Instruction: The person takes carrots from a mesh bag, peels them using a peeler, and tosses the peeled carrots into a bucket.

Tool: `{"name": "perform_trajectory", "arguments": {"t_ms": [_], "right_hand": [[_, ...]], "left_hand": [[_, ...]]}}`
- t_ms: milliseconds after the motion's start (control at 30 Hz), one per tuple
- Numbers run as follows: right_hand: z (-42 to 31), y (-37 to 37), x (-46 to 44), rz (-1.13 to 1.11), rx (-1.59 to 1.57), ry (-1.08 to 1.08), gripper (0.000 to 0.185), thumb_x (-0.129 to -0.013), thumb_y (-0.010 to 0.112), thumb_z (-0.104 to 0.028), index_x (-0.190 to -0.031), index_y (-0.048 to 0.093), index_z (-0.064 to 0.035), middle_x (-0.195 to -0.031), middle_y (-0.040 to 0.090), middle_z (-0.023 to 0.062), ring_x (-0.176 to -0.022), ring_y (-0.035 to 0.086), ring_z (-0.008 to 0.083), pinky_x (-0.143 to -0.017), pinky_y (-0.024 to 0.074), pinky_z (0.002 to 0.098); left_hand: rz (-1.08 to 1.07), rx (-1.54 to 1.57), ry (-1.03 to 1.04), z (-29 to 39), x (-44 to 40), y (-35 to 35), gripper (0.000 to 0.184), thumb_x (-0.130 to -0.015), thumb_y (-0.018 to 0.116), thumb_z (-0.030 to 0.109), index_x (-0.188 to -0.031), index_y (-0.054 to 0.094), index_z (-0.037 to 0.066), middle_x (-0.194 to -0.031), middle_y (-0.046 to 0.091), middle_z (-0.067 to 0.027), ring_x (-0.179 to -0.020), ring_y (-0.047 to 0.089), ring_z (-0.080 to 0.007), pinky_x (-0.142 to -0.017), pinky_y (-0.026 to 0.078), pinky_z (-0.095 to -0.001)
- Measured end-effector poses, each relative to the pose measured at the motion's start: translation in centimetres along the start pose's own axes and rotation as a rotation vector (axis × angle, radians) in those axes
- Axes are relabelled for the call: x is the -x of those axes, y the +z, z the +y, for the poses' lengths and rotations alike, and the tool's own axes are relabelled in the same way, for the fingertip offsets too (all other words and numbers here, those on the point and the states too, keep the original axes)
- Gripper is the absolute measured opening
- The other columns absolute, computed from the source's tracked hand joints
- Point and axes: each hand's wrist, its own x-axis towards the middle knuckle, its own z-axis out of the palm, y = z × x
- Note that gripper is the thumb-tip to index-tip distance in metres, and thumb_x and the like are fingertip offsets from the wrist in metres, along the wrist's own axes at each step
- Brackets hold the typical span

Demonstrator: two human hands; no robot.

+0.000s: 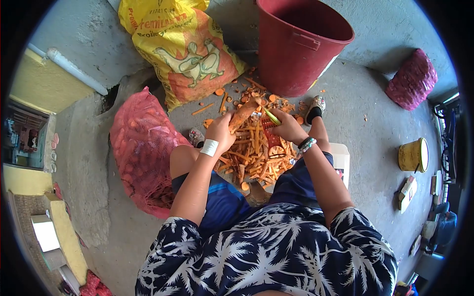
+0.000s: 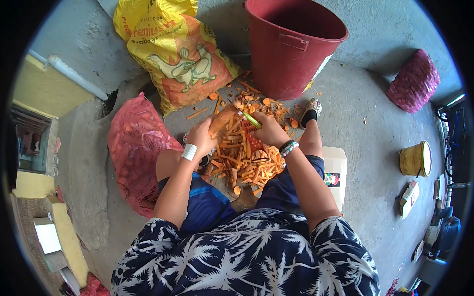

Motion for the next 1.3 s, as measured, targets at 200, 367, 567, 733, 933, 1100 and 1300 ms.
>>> {"name": "perform_trajectory", "arguments": {"t_ms": [200, 367, 567, 733, 933, 1100, 1300], "right_hand": [[5.1, 1.4, -1.4, -0.155, 0.264, 0.092, 0.041, -0.069, 0.061, -0.011, -0.108, 0.053, -0.0046, -0.091, 0.061, 0.0174, -0.085, 0.060, 0.0284, -0.075, 0.0460, 0.0375], [13.5, 7.6, 0.2, -0.382, 0.081, 0.461, 0.045, -0.069, 0.060, -0.002, -0.113, 0.052, -0.0055, -0.099, 0.064, 0.0105, -0.085, 0.063, 0.0199, -0.060, 0.0518, 0.0339], [11.9, 8.8, 2.4, -0.412, 0.090, 0.536, 0.048, -0.072, 0.060, -0.010, -0.119, 0.049, -0.0035, -0.086, 0.062, 0.0189, -0.070, 0.061, 0.0261, -0.057, 0.0465, 0.0382], [9.9, 7.4, 3.4, -0.329, 0.001, 0.538, 0.044, -0.072, 0.059, -0.008, -0.116, 0.052, -0.0071, -0.084, 0.062, 0.0161, -0.069, 0.060, 0.0248, -0.056, 0.0466, 0.0370], [10.7, 8.1, 3.8, -0.283, -0.004, 0.465, 0.046, -0.070, 0.062, -0.011, -0.114, 0.053, -0.0061, -0.091, 0.061, 0.0169, -0.081, 0.061, 0.0282, -0.064, 0.0484, 0.0376], [10.9, 7.9, 3.5, -0.195, 0.078, 0.400, 0.046, -0.070, 0.062, -0.007, -0.115, 0.052, -0.0054, -0.089, 0.063, 0.0150, -0.076, 0.062, 0.0259, -0.060, 0.0486, 0.0353], [16.0, 9.1, 2.3, -0.005, -0.029, 0.433, 0.056, -0.068, 0.063, -0.004, -0.121, 0.047, -0.0019, -0.098, 0.062, 0.0147, -0.085, 0.062, 0.0216, -0.063, 0.0496, 0.0317]], "left_hand": [[-0.442, 0.817, 0.176, 0.5, 1.5, -0.2, 0.049, -0.069, 0.071, 0.013, -0.113, 0.053, 0.005, -0.090, 0.061, -0.0110, -0.080, 0.061, -0.0228, -0.078, 0.046, -0.0327], [-0.289, 1.363, 0.057, 0.5, -1.0, 0.7, 0.071, -0.077, 0.063, 0.050, -0.121, 0.033, 0.004, -0.084, 0.055, -0.0039, -0.082, 0.055, -0.0144, -0.078, 0.044, -0.0327], [-0.002, 1.088, -0.056, -2.8, -2.8, 0.2, 0.055, -0.080, 0.063, 0.045, -0.115, 0.043, 0.007, -0.100, 0.054, -0.0042, -0.095, 0.053, -0.0164, -0.085, 0.041, -0.0307], [-0.052, 1.329, -0.627, -3.3, -3.8, 1.5, 0.052, -0.076, 0.069, 0.037, -0.112, 0.047, 0.006, -0.101, 0.055, -0.0053, -0.091, 0.055, -0.0182, -0.081, 0.046, -0.0337], [0.123, 1.595, 0.276, 3.6, -6.3, -6.7, 0.084, -0.066, 0.071, 0.050, -0.128, 0.037, 0.005, -0.131, 0.038, -0.0139, -0.117, 0.043, -0.0335, -0.094, 0.042, -0.0453], [-0.620, 2.234, 0.448, 4.9, -6.7, -8.2, 0.105, -0.063, 0.060, 0.070, -0.137, 0.025, 0.005, -0.141, 0.022, -0.0207, -0.124, 0.030, -0.0438, -0.099, 0.033, -0.0552], [-0.483, 1.643, -0.447, 3.3, -6.4, 2.2, 0.022, -0.081, 0.054, 0.003, -0.100, 0.043, 0.003, -0.087, 0.054, -0.0099, -0.070, 0.054, -0.0142, -0.057, 0.047, -0.0263]]}}
